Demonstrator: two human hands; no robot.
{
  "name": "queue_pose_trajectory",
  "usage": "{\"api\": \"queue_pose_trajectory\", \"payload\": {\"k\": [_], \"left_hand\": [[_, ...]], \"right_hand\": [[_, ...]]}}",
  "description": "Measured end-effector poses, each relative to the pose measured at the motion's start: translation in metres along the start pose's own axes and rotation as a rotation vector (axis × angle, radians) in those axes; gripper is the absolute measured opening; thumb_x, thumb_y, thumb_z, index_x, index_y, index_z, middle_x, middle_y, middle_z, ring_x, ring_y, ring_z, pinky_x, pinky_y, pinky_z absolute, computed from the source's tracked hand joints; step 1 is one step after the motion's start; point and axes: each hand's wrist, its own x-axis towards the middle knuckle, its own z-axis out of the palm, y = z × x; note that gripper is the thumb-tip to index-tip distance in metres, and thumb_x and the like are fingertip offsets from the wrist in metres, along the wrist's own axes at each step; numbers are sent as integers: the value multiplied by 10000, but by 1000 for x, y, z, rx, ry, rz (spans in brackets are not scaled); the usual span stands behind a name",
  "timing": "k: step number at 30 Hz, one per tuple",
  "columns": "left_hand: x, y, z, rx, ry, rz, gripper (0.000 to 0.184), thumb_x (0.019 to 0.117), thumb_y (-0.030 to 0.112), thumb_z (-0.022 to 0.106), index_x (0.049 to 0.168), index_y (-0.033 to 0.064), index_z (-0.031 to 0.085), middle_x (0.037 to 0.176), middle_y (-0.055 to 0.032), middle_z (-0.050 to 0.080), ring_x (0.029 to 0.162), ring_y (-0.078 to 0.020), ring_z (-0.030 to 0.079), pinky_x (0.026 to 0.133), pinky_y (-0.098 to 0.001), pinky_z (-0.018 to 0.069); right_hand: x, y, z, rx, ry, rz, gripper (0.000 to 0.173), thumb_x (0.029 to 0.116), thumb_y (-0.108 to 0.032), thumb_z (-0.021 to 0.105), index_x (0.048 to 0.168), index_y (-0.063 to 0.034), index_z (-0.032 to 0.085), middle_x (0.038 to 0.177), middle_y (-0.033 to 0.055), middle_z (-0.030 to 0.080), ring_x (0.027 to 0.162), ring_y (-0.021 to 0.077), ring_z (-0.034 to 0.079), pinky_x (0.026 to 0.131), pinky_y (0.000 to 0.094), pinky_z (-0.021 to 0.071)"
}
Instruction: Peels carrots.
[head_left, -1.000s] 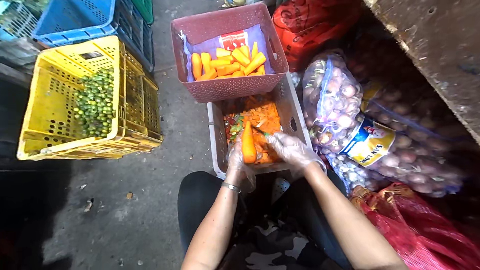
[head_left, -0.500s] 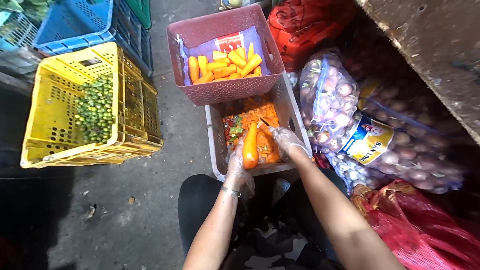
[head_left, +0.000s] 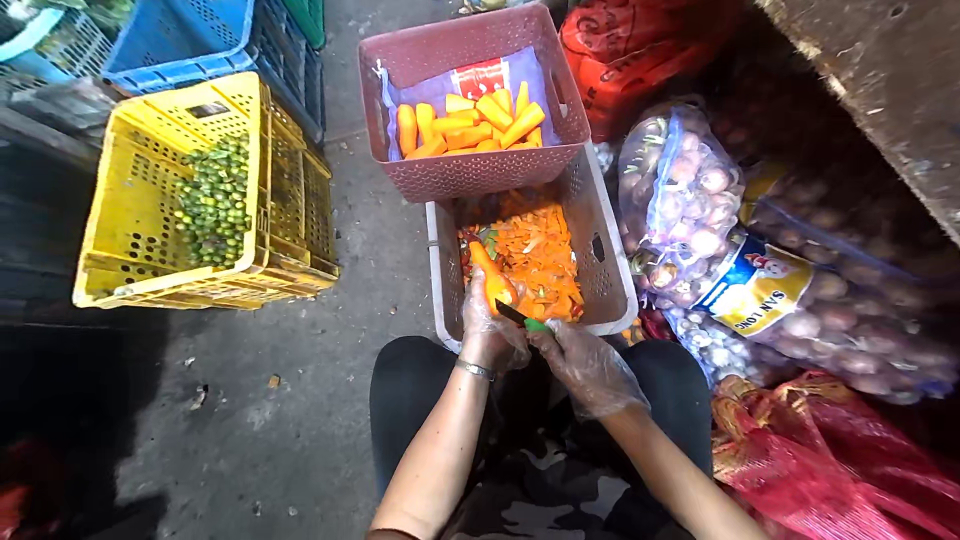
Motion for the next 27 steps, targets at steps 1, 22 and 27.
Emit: {"api": "queue_pose_trajectory", "payload": {"k": [1, 22, 27], "left_hand": [[-2, 0, 1, 30, 19, 9, 465, 1094, 474, 348, 1242, 89, 562, 952, -91, 644, 810, -183, 647, 722, -359, 565], [0, -3, -3, 106, 52, 110, 527, 1110, 476, 270, 1472, 141, 458, 1246, -125, 611, 1064, -216, 626, 880, -431, 548], [-3, -3, -5, -4, -107, 18, 502, 1100, 504, 269, 1269, 123, 550, 938, -87, 650, 787, -185, 659, 694, -362, 584]], "right_hand": [[1, -2, 0, -21, 6, 19, 622, 1073, -570, 356, 1191, -32, 645, 923, 193, 708, 924, 367, 716, 815, 554, 549], [32, -4, 7, -77, 110, 28, 539, 1078, -454, 447, 1168, 23, 683, 940, 262, 721, 932, 435, 723, 827, 593, 553], [79, 37, -10, 112, -70, 252, 585, 1109, -492, 334, 1335, -22, 600, 1279, 251, 651, 1245, 395, 608, 1057, 619, 435]]}}
